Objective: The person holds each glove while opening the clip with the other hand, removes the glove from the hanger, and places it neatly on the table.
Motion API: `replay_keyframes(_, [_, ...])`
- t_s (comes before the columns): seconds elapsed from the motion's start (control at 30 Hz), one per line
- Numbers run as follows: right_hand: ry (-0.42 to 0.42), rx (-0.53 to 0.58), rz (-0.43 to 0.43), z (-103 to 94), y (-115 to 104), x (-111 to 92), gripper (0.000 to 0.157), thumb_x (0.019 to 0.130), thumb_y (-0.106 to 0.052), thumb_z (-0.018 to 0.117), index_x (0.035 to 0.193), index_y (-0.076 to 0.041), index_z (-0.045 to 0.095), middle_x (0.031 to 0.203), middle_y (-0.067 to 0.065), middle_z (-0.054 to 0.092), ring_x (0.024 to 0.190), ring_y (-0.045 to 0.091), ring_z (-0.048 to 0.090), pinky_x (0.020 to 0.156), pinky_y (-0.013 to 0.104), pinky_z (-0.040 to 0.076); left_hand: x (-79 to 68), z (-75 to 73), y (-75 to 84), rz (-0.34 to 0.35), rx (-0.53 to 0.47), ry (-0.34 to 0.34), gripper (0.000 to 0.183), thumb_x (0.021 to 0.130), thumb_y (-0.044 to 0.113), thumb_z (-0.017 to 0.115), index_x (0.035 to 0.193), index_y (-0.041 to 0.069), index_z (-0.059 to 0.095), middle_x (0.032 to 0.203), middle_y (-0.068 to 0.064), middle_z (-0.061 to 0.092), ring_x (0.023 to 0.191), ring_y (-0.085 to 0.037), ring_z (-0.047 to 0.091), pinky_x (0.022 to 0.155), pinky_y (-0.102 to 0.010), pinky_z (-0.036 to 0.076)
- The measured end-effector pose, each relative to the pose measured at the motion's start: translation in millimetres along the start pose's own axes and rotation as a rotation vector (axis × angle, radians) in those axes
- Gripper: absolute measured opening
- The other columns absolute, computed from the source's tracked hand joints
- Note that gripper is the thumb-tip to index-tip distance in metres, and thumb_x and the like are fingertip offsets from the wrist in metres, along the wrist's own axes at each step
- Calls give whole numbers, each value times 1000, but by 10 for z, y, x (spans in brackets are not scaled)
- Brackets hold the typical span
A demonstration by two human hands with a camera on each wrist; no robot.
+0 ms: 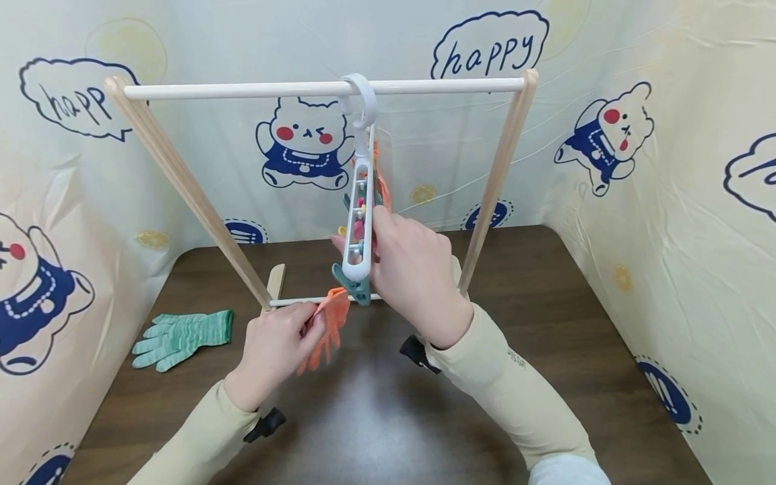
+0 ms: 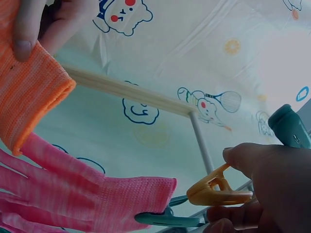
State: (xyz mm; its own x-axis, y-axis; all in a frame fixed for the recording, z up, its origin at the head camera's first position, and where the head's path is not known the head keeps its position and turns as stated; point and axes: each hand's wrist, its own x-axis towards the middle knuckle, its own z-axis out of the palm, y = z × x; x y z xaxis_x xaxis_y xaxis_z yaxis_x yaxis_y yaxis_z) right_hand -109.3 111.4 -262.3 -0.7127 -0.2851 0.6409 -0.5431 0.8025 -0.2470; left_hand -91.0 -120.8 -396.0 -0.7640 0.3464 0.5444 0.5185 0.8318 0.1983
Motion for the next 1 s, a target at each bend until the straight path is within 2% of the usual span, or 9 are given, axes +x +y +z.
replay_keyframes(0.23, [25,-2,-2,19,33,-80,40,96,-46,72,97,-7,63,65,-1,56,51,15,47,41,30,32,-50,45,-68,-15,36,-23,24,91,15,71,70,15,59,57,6,48,44,-13,44,40,-25,27])
replay_keyframes(0.43, [18,4,2,18,46,-148,38,91,-40,79,95,-6,62,66,0,55,53,14,45,44,30,31,-80,86,-178,-90,46,-98,22,92,17,74,74,14,63,58,6,48,44,-12,41,40,-27,30])
replay_keyframes(0.57, [-3,12,15,-11,43,-192,31,89,-31,81,96,-7,62,66,0,52,54,14,43,45,31,32,-81,106,-261,-111,68,-108,21,93,16,72,74,13,63,60,4,51,44,-15,43,39,-28,31])
replay_keyframes(0.73, [-40,-1,42,-56,51,-259,22,88,-21,77,97,-7,63,69,1,52,57,15,42,45,31,32,-63,113,-351,-110,81,-94,17,93,17,74,78,11,69,62,2,52,45,-16,44,38,-27,32])
replay_keyframes(0.9, [2,3,20,-56,85,-338,18,93,-27,68,91,-10,62,68,0,50,57,13,41,45,30,31,-7,123,-423,-90,112,-74,15,91,19,78,82,7,74,66,-3,57,47,-17,46,40,-26,33])
replay_keyframes(1.0, [47,12,-7,-46,109,-373,28,98,-36,57,89,-11,62,67,-2,47,57,12,40,45,30,31,14,171,-463,-74,136,-53,13,89,18,81,87,5,77,70,-7,61,49,-19,49,41,-27,36])
